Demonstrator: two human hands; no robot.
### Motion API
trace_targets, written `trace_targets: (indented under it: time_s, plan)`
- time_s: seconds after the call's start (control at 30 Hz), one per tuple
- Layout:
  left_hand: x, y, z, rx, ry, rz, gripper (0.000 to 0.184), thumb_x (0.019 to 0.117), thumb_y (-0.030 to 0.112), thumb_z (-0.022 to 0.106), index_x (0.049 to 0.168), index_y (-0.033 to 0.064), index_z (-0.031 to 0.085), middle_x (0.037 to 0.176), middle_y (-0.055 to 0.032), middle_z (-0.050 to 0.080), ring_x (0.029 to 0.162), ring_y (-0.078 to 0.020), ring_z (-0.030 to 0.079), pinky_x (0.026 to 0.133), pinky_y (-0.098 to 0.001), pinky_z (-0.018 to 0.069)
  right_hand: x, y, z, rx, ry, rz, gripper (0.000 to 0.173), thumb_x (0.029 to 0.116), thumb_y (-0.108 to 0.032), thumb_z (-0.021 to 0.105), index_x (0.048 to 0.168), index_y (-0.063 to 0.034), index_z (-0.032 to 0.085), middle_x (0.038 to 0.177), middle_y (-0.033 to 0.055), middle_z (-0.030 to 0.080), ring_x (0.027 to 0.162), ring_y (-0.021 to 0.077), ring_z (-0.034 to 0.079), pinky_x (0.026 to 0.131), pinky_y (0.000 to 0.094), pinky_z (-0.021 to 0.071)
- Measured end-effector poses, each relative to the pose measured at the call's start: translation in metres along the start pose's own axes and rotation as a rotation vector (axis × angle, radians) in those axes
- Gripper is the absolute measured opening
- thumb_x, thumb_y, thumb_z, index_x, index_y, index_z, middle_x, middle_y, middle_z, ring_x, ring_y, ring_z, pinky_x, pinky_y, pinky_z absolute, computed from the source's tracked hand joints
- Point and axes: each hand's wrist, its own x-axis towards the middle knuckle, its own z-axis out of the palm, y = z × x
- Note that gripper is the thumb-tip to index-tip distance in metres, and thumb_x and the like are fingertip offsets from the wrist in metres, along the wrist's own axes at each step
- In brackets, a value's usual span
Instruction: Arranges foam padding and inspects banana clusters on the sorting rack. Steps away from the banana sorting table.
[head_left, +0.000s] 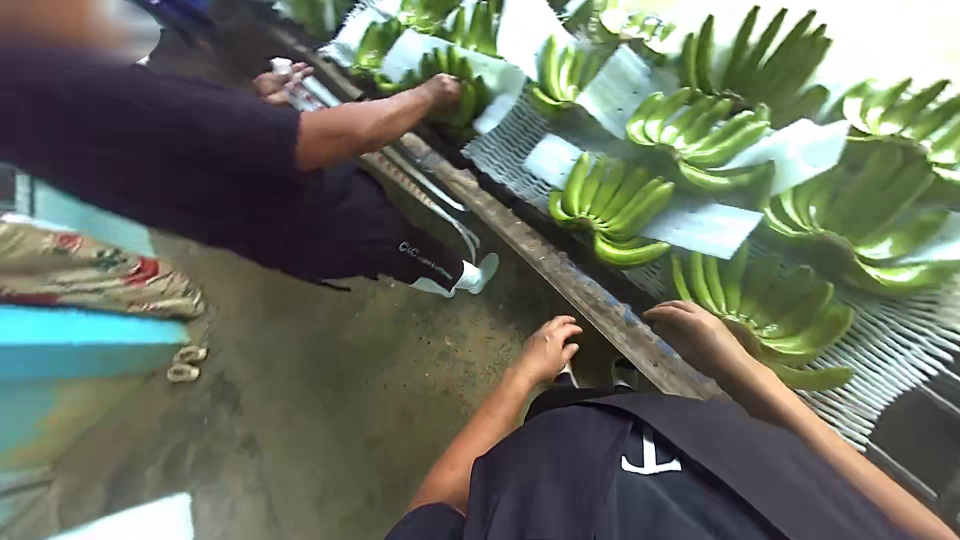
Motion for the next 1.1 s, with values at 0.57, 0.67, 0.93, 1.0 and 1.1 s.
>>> trace_targets:
  time_s: [0.57, 0.67, 0.93, 1.0, 1.1]
  plan:
    - [-0.51, -0.401, 0.231, -0.984, 0.601, -1.506, 0.04, 0.1039, 0.023, 0.059, 0.129, -0.0087, 0.061, 0.133, -0.0306, 0.06, 0.128, -0.0424, 0.057, 0.109, -0.0569, 0.0437, 0.152, -0.34, 0.421, -0.187, -1.346, -0.622, 0.042, 0.1008, -0.012, 0.063, 0.14, 0.001, 0.059, 0.135, 0.0265, 0.062, 0.123, 0.0433, 0.061, 0.107, 0.0544, 0.0459]
    - [-0.506, -0.435, 0.217, -1.17, 0.699, -1.406, 0.038, 0.1041, 0.024, 0.058, 0.125, -0.0072, 0.064, 0.127, -0.0285, 0.064, 0.122, -0.0406, 0.061, 0.103, -0.0567, 0.0474, 0.178, -0.353, 0.488, 0.016, -1.322, -0.758, 0.039, 0.0962, -0.01, 0.068, 0.133, 0.0012, 0.064, 0.121, 0.025, 0.069, 0.102, 0.0407, 0.07, 0.091, 0.053, 0.0561]
    - [-0.431, -0.597, 0.06, -1.261, 0.678, -0.842, 0.043, 0.1104, 0.029, 0.045, 0.139, 0.0, 0.056, 0.129, -0.0246, 0.061, 0.107, -0.033, 0.064, 0.094, -0.0495, 0.0512, 0.356, -0.492, 0.604, -0.481, -1.442, -0.421, 0.05, 0.1036, -0.019, 0.061, 0.148, 0.0005, 0.049, 0.144, 0.027, 0.054, 0.13, 0.0406, 0.056, 0.112, 0.0528, 0.0416]
    - [-0.435, -0.654, 0.023, -1.312, 0.728, -0.844, 0.044, 0.1113, 0.031, 0.042, 0.14, 0.0, 0.055, 0.132, -0.0226, 0.061, 0.108, -0.0309, 0.065, 0.094, -0.0477, 0.0518, 0.409, -0.524, 0.648, -0.476, -1.417, -0.406, 0.051, 0.1039, -0.021, 0.061, 0.149, -0.0009, 0.049, 0.145, 0.0255, 0.055, 0.131, 0.0389, 0.056, 0.112, 0.0511, 0.0418]
    - [-0.472, -0.702, -0.042, -1.528, 0.989, -1.077, 0.041, 0.1123, 0.026, 0.04, 0.138, -0.0024, 0.054, 0.13, -0.0231, 0.063, 0.109, -0.0316, 0.065, 0.095, -0.0477, 0.0516, 0.488, -0.588, 0.712, -0.516, -1.452, -0.462, 0.053, 0.1053, -0.025, 0.059, 0.152, -0.0025, 0.046, 0.148, 0.0238, 0.053, 0.136, 0.0377, 0.053, 0.116, 0.0519, 0.0387]
